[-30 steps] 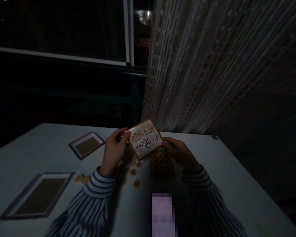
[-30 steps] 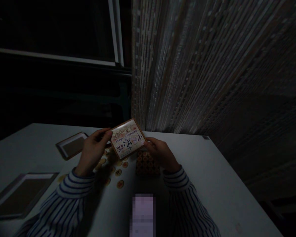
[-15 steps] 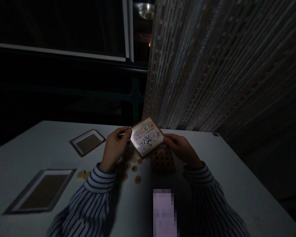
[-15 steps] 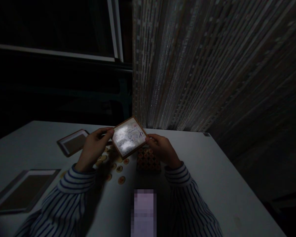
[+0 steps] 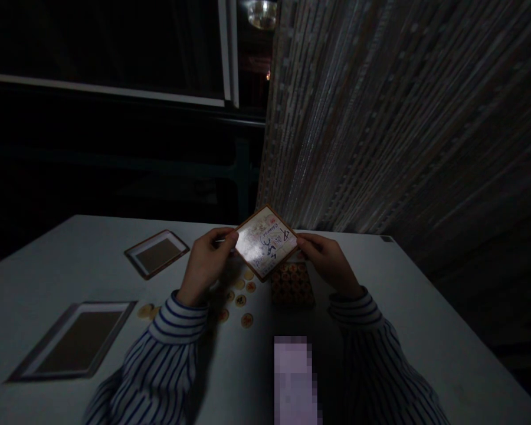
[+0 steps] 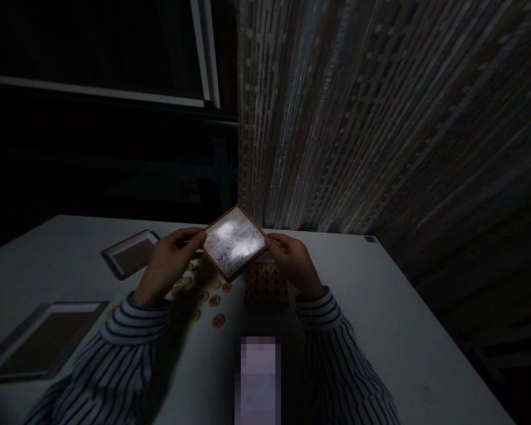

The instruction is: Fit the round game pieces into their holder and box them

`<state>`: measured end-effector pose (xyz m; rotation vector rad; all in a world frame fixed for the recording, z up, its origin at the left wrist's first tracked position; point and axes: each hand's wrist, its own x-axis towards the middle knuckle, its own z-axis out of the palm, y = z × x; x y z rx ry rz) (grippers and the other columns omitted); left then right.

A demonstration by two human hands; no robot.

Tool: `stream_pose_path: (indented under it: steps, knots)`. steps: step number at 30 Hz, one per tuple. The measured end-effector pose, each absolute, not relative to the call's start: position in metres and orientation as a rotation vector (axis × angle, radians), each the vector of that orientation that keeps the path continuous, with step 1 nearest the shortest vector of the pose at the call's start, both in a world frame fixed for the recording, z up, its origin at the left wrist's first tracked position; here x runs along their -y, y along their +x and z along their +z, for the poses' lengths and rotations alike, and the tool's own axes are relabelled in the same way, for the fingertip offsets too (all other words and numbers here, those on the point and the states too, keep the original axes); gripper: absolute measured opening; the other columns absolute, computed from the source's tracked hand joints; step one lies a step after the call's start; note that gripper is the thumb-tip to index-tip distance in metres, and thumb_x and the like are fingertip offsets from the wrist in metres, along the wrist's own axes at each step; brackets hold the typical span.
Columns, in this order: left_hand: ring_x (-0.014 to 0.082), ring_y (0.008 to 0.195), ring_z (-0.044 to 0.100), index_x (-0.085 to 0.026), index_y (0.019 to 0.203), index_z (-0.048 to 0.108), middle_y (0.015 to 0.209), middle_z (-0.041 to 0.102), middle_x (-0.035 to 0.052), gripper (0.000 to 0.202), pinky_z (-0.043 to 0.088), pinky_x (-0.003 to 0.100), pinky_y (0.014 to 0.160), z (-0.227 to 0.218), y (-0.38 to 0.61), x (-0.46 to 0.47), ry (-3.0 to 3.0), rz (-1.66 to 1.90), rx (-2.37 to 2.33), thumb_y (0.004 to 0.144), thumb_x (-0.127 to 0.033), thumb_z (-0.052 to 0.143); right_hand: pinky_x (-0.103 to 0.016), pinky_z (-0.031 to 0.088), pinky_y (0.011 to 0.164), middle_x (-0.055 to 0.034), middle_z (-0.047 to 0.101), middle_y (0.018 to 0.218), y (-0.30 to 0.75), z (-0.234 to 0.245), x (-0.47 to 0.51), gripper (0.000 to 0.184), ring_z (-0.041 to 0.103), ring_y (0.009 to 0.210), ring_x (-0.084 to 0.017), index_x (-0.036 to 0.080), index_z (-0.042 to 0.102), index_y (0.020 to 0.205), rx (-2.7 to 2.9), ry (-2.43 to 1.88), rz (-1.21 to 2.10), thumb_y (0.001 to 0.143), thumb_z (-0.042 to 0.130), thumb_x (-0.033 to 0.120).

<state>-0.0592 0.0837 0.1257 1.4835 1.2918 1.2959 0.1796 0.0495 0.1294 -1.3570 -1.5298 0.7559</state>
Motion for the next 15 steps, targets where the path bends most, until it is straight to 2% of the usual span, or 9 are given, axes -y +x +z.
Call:
stream_pose_path:
  steps: [4, 9, 15]
  knots:
    - [0.0183, 0.072, 0.062, -0.013, 0.096, 0.064, 0.086, 0.067, 0.0067, 0.043, 0.051, 0.031, 0.067, 0.1285, -0.0589, -0.0819, 1.495, 1.233, -1.297, 0.070, -0.048, 0.060, -0.026, 0.049, 0.061, -0.0073, 0.069, 0.088, 0.1804, 0.1285, -0.0508, 0.038, 0.062, 0.068, -0.015, 0.013, 0.065, 0.101, 1.450, -1.340, 0.799, 0.078, 0.054, 0.041]
    - [0.0209, 0.080, 0.062, -0.013, 0.096, 0.063, 0.088, 0.067, 0.0083, 0.043, 0.049, 0.033, 0.071, 0.1244, -0.0618, -0.0846, 1.604, 1.157, -1.271, 0.071, -0.047, 0.059, -0.025, 0.048, 0.058, -0.0072, 0.069, 0.083, 0.1811, 0.1309, -0.0507, 0.039, 0.060, 0.065, -0.014, 0.012, 0.065, 0.101, 1.411, -1.364, 0.818, 0.076, 0.056, 0.041]
    - [0.0206, 0.080, 0.062, -0.013, 0.095, 0.063, 0.087, 0.068, 0.0080, 0.042, 0.048, 0.033, 0.075, 0.1221, -0.0639, -0.0850, 1.666, 1.084, -1.240, 0.072, -0.048, 0.058, -0.024, 0.048, 0.056, -0.0058, 0.068, 0.077, 0.1828, 0.1312, -0.0509, 0.035, 0.060, 0.066, -0.014, 0.012, 0.065, 0.099, 1.410, -1.355, 0.827, 0.076, 0.057, 0.038]
